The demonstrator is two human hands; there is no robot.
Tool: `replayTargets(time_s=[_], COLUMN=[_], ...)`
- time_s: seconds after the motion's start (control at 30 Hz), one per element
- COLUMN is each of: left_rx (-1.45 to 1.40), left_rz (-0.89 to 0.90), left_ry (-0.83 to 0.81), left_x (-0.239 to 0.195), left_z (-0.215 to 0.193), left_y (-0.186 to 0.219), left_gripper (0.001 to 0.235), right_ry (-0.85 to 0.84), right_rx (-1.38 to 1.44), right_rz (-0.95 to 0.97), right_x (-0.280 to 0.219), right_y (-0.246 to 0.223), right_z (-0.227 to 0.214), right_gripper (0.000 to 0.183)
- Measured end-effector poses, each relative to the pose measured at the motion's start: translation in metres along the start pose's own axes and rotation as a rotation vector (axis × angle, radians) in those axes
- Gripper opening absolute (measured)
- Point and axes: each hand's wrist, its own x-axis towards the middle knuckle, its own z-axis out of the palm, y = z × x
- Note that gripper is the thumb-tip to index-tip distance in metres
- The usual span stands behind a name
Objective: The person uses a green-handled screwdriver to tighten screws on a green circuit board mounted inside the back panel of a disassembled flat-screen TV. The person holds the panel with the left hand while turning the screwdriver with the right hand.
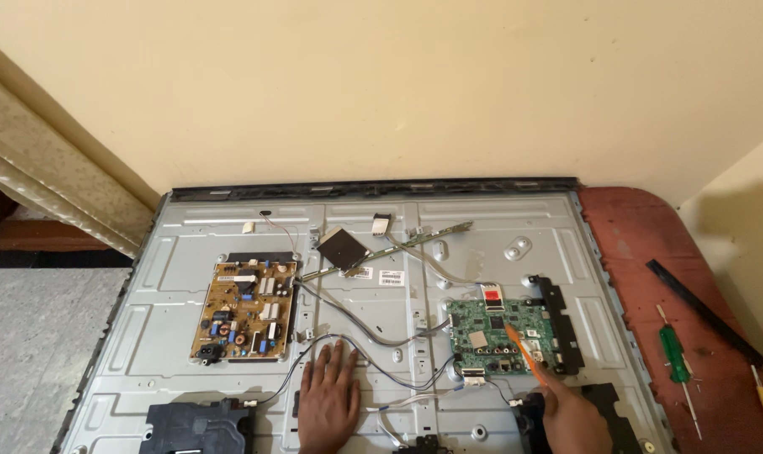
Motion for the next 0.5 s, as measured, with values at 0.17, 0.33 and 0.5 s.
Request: replayTargets(time_s=[0.17, 0.33, 0.5], left_rx=[0.008, 0.009, -0.001], left_rz=[0.008, 0.027, 0.018], left_ry=[0.020, 0.072, 0.082], left_x=[0.001, 0.000, 0.001], left_z=[0.005, 0.009, 0.009], left_y=[-0.003, -0.004, -0.004], left_gripper=[0.061, 0.056, 0.061], right_ry=[-0.109, -0.045, 0.009], right_rx=[-0.084, -0.090, -0.062], right_rz=[0.068, 0.071, 0.060], right_x=[0.001, 0.008, 0.015], right_y=[0.027, 0.013, 0.018], right_z=[0.003, -0.001, 0.022], right_gripper=[0.049, 0.044, 0.047])
